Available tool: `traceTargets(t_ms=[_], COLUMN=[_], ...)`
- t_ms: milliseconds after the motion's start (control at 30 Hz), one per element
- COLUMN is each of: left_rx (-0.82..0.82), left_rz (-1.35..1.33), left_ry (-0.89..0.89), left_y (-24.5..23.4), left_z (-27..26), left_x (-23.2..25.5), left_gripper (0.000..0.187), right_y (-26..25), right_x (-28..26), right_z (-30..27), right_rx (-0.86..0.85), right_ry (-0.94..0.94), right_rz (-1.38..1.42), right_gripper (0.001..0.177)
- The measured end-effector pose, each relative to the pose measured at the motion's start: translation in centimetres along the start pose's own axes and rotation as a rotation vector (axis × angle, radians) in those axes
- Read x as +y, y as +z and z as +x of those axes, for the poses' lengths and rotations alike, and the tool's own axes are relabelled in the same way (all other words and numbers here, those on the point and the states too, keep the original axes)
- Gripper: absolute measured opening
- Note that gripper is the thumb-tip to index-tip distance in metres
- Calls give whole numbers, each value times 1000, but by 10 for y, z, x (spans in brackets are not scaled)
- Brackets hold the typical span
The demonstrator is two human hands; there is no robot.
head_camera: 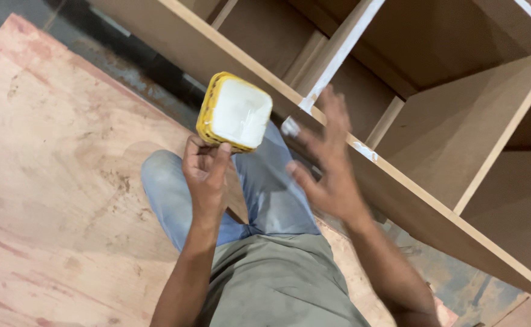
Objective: The person applies white wood filler to the joints of a wooden cabinet using their fingers. They repeatedly dip their finger into a small yellow container and smooth the filler along the seams of the cabinet compartments.
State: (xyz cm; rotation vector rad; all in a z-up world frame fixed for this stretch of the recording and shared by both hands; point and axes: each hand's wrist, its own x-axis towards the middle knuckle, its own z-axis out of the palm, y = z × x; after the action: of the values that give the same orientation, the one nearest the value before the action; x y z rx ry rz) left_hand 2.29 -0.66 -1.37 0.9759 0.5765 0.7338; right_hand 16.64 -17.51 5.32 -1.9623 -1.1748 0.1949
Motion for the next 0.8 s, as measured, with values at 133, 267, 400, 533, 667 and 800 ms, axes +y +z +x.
traceTargets(t_ms=[133,267,400,533,667,800], left_rx=[-14,-17,2,17,-7,-16], left_rz=[-158,-209,-207,-201,-227,-246], left_ry=[-33,-41,-61,-69,-49,-42], left_y=[0,-2,-7,-9,-11,-10], left_z=[4,6,6,7,11,10], left_x=[1,-1,-5,-8,-11,-12], left_gripper=[19,19,19,19,19,20], right_y=[-27,-19,-14,-30,-33,-28], right_x=[38,59,57,44,47,77], right_z=[21,25,23,22,23,33], right_rx=[-164,-284,-240,-296,-307,-338], right_ry=[157,109,31,13,33,60], right_rz=[-328,-529,-654,-674,-536,-583], right_gripper=[64,67,67,60,59,64])
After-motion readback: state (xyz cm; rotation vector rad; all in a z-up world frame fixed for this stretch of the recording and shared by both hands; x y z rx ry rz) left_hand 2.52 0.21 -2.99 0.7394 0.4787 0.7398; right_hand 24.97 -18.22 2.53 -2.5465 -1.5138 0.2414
